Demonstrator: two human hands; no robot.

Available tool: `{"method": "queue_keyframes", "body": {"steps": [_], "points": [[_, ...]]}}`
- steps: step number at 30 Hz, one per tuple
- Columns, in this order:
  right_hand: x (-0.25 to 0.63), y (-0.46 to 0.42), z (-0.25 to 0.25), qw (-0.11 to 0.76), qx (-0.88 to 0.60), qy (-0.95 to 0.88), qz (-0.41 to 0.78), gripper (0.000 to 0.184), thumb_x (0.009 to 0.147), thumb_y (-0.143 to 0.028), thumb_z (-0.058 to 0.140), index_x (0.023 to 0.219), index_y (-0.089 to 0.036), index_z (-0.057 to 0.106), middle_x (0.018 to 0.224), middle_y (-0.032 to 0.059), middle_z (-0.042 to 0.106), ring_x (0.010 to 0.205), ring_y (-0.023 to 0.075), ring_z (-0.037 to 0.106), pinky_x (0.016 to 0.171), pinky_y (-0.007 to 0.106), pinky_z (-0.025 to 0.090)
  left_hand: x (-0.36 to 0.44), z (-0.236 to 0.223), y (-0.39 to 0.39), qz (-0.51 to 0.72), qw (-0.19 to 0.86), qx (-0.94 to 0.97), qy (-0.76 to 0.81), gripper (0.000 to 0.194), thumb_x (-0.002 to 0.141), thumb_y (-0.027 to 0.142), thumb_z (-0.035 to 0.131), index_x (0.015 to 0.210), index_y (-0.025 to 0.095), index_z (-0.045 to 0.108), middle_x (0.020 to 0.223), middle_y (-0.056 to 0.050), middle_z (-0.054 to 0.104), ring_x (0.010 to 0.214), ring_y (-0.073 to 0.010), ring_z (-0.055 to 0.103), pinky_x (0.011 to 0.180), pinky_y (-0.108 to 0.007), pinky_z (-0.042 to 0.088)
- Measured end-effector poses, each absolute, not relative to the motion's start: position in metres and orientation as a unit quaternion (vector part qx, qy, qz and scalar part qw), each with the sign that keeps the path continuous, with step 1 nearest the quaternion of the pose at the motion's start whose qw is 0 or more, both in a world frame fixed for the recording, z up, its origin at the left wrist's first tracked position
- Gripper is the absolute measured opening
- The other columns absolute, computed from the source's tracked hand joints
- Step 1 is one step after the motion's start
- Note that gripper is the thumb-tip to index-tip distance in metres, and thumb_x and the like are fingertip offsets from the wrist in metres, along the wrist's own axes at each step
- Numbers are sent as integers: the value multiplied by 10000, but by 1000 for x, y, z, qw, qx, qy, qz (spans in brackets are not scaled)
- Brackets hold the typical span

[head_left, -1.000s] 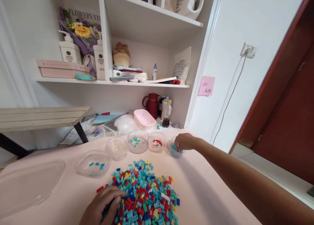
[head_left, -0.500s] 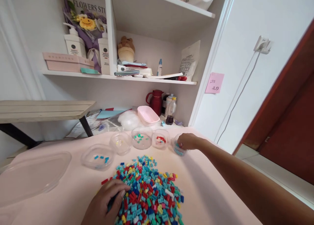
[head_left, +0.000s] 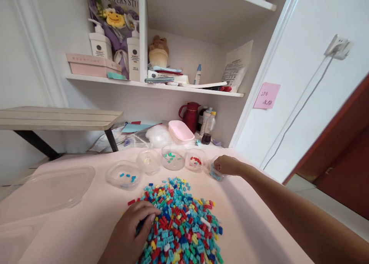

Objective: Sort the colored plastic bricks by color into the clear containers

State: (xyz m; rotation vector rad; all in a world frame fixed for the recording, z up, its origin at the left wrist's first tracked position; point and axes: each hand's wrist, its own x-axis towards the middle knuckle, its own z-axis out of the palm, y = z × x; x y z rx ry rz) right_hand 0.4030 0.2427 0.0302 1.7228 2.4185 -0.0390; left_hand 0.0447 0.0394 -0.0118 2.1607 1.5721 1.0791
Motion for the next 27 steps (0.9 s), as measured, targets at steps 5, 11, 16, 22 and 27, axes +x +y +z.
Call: {"method": "queue_keyframes", "body": {"steps": [5,11,16,22,27], "points": [[405,244,28,67,597,798,-39,213,637,-194,600,800,-228,732,831,33,717,714,191,628,537,230,376,45,-13,41,372,125,740,546,246,855,317,516,945,296,745,963,-21,724,894,-159,673,813,-257,543],[410,239,43,39,601,795,-70,199,616,-263,659,791,-233,748,826,13,724,741,189,638,578,231,419,45,-11,39,364,141,739,549,252,856,318,515,940,284,751,974,-36,727,907,-165,670,837,-271,538],[415,232,61,19,605,793,-73,183,645,-271,651,792,-219,747,781,12,726,731,185,642,580,235,426,45,-13,38,372,133,739,545,253,853,300,513,939,288,750,958,-29,725,900,-160,672,822,-259,540],[401,231,82,-39,612,788,-51,139,684,-260,645,788,-218,729,799,8,725,730,176,640,584,238,425,44,-13,40,379,141,740,538,248,862,317,515,937,288,749,958,-35,729,902,-164,670,839,-264,534],[369,230,91,-138,616,775,-18,327,756,-296,622,1079,-269,654,942,2,722,863,200,641,672,261,445,43,-13,41,390,136,745,524,233,854,327,528,895,280,753,927,-35,734,877,-161,676,815,-246,541]]}}
